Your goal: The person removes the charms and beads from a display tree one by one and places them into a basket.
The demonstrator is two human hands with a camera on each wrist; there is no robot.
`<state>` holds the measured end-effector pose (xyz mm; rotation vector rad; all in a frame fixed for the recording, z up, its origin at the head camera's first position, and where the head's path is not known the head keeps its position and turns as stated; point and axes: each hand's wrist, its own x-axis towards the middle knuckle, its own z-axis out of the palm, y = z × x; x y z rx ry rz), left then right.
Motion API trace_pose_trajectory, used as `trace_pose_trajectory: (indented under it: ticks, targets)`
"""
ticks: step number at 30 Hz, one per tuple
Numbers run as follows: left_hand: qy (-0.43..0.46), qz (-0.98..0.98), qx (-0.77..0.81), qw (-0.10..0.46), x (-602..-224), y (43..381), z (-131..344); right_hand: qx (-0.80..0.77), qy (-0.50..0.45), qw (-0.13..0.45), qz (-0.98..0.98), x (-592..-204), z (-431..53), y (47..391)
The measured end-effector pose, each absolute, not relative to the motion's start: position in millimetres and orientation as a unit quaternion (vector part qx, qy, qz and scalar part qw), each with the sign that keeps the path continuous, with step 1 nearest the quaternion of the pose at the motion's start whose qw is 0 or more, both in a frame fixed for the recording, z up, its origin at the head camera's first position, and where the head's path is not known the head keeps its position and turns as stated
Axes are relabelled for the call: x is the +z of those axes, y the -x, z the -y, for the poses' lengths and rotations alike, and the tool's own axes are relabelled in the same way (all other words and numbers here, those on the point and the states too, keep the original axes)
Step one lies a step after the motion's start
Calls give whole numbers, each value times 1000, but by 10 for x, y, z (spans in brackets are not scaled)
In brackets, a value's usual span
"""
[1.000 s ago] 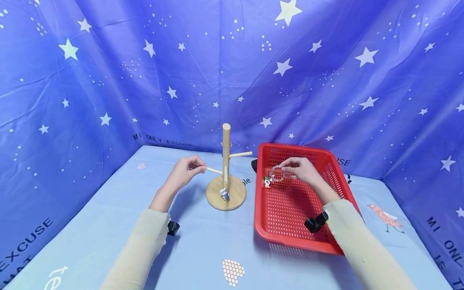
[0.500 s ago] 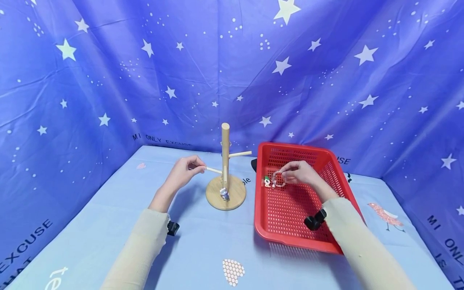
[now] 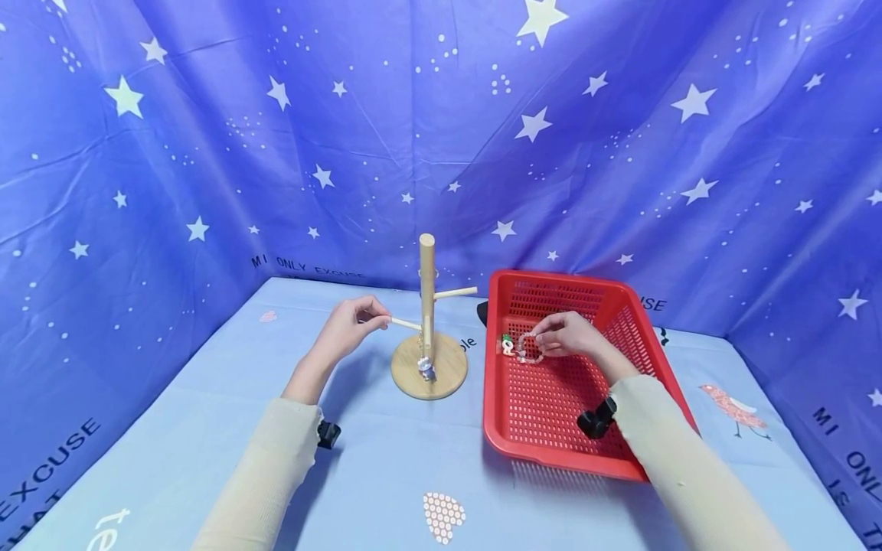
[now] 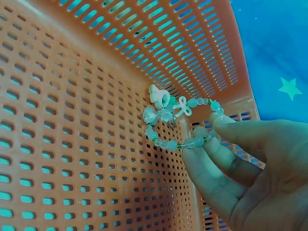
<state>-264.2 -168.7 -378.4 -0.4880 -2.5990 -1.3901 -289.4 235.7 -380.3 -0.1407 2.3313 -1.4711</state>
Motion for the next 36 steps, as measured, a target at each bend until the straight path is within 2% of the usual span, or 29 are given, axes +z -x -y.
trace_pose_trajectory:
  ticks: [36]
  targets:
    - [160,866,-468,74,-3773,2617,1669,-429,-2,149,-891,-3826,-2436,2883]
